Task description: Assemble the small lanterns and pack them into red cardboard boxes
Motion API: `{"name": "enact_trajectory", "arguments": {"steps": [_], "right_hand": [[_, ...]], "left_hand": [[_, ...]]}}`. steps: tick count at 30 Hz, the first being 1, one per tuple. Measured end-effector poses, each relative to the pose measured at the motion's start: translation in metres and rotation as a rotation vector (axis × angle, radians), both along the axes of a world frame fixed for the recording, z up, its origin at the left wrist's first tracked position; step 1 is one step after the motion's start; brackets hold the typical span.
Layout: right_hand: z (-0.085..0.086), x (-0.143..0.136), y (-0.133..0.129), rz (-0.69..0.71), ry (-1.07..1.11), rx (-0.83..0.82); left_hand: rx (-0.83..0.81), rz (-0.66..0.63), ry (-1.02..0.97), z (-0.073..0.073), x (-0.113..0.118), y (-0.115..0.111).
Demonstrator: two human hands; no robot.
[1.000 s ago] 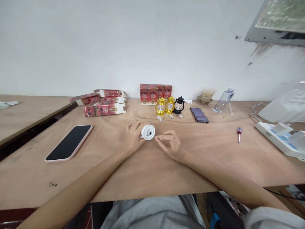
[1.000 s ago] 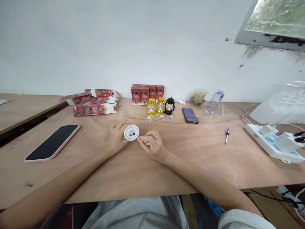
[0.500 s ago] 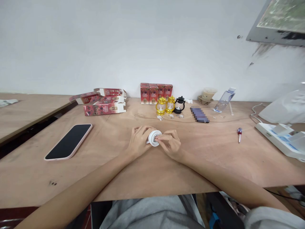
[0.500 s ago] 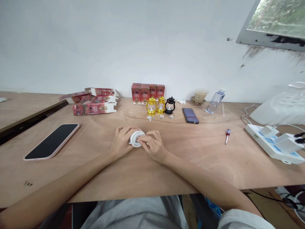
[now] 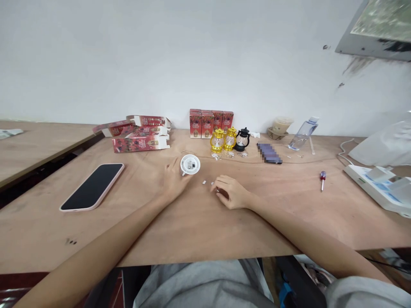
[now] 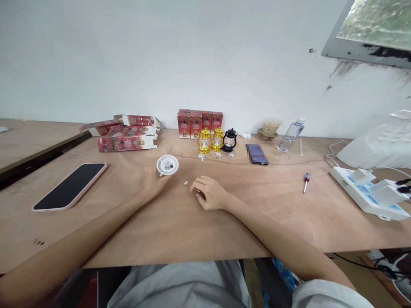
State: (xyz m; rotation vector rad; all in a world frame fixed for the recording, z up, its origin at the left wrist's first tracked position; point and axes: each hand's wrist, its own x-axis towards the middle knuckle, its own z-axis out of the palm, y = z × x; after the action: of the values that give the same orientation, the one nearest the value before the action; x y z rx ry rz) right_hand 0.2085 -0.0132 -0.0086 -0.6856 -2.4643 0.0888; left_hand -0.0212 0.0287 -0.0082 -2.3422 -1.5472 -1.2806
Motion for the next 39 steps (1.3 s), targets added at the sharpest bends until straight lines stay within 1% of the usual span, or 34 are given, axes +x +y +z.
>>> {"name": "enact_trajectory", "arguments": {"steps": [3,5,9,13,14,16,19,21,23,26,29,35,39], "right_hand": [[-0.001,0.001,0.002,0.044,0.005,-0.035],[-0.001,0.001,0.003,0.056,0.019,-0.044],[-0.001,0.001,0.004,0.082,0.045,-0.037],[-0.001,-0.005,-0.001,0.112,0.092,-0.049],[-0.002,-0.007,-0.003,0.119,0.121,-0.026],[-0.004,-0.011,-0.007,0.113,0.217,0.082],[-0.005,-0.017,-0.012,0.042,0.450,0.277],[-0.004,-0.021,-0.015,-0.007,0.584,0.346],[-0.002,-0.025,-0.018,-0.040,0.650,0.377],[0.001,-0.028,-0.022,-0.071,0.666,0.398],[0.001,-0.029,-0.024,-0.082,0.652,0.402],[0.001,-0.028,-0.024,-0.069,0.615,0.405],[-0.002,-0.028,-0.023,-0.048,0.657,0.364]], "left_hand": [[0.007,-0.003,0.007,0.000,0.000,0.000],[0.010,0.000,0.049,0.001,0.002,-0.003],[0.029,-0.040,0.148,0.003,0.006,-0.011],[0.049,-0.086,0.209,0.002,0.008,-0.013],[0.044,-0.095,0.222,0.002,0.009,-0.014],[0.025,-0.105,0.234,0.003,0.011,-0.016],[-0.003,-0.133,0.225,0.006,0.015,-0.022],[0.002,-0.158,0.221,0.009,0.019,-0.027],[0.008,-0.191,0.229,0.010,0.023,-0.033],[0.025,-0.240,0.247,0.012,0.029,-0.041],[0.048,-0.260,0.248,0.011,0.032,-0.046],[0.032,-0.245,0.242,0.010,0.031,-0.045],[0.036,-0.251,0.240,0.009,0.031,-0.044]]}}
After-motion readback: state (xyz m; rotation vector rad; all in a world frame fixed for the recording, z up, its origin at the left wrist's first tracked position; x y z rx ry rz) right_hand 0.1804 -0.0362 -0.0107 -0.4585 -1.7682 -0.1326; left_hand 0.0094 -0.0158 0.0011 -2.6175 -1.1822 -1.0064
